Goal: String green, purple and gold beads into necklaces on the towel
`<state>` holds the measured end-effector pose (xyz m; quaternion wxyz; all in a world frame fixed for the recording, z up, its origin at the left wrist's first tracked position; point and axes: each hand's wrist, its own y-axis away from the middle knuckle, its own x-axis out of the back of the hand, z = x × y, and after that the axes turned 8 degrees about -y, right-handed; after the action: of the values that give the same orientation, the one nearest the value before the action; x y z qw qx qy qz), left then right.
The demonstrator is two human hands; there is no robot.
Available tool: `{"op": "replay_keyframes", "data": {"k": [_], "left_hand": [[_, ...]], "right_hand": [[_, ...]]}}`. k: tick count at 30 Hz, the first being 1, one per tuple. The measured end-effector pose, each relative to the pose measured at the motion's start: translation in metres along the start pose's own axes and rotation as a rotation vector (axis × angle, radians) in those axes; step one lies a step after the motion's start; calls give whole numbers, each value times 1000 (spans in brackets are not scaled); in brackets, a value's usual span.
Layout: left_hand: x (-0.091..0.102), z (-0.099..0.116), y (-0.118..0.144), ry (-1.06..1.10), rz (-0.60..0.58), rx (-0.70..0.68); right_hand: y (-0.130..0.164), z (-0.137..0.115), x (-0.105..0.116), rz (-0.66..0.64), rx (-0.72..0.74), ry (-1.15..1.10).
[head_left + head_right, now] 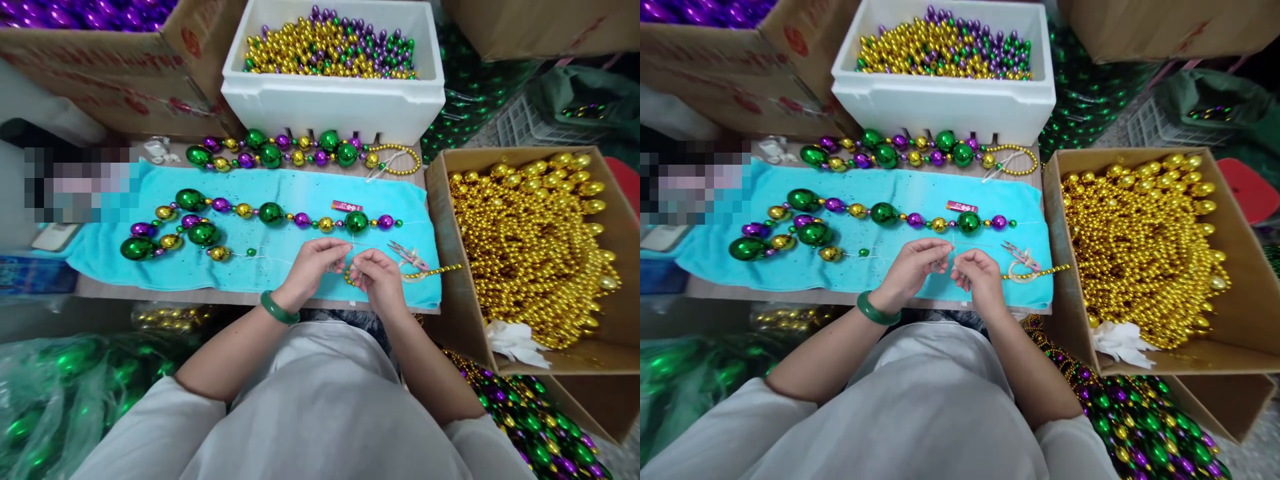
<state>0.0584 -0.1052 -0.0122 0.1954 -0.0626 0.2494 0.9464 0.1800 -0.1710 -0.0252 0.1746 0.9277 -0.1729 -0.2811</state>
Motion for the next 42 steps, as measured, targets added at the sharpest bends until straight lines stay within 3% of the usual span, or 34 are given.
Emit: {"op": "replay_keyframes", "data": {"k": [6, 14, 17, 21, 23, 26, 29, 35, 42], "left_hand": [[9, 2, 4, 79, 41, 25], [11, 2, 4, 94, -31, 50], [12, 2, 5, 67, -44, 20], [16, 4, 7, -114, -41, -110], [18, 5, 8, -217, -77, -166], [18, 8, 8, -304, -147, -205], [16, 9, 8, -326, -179, -195], [17, 7, 3, -275, -261, -125], [23, -9, -12, -170, -259, -50]], "right_hand": [[-4, 8, -6, -15, -38, 11], [-1, 11, -10, -20, -14, 110], [-1, 10, -7, -59, 69, 234], [-6, -2, 3, -7, 399, 435], [-9, -12, 7, -63, 480, 486], [-13, -26, 10, -211, 476, 526], [-15, -34, 8, -273, 510, 557], [-14, -40, 5, -275, 616, 665], [-12, -45, 15, -168, 573, 548]]}}
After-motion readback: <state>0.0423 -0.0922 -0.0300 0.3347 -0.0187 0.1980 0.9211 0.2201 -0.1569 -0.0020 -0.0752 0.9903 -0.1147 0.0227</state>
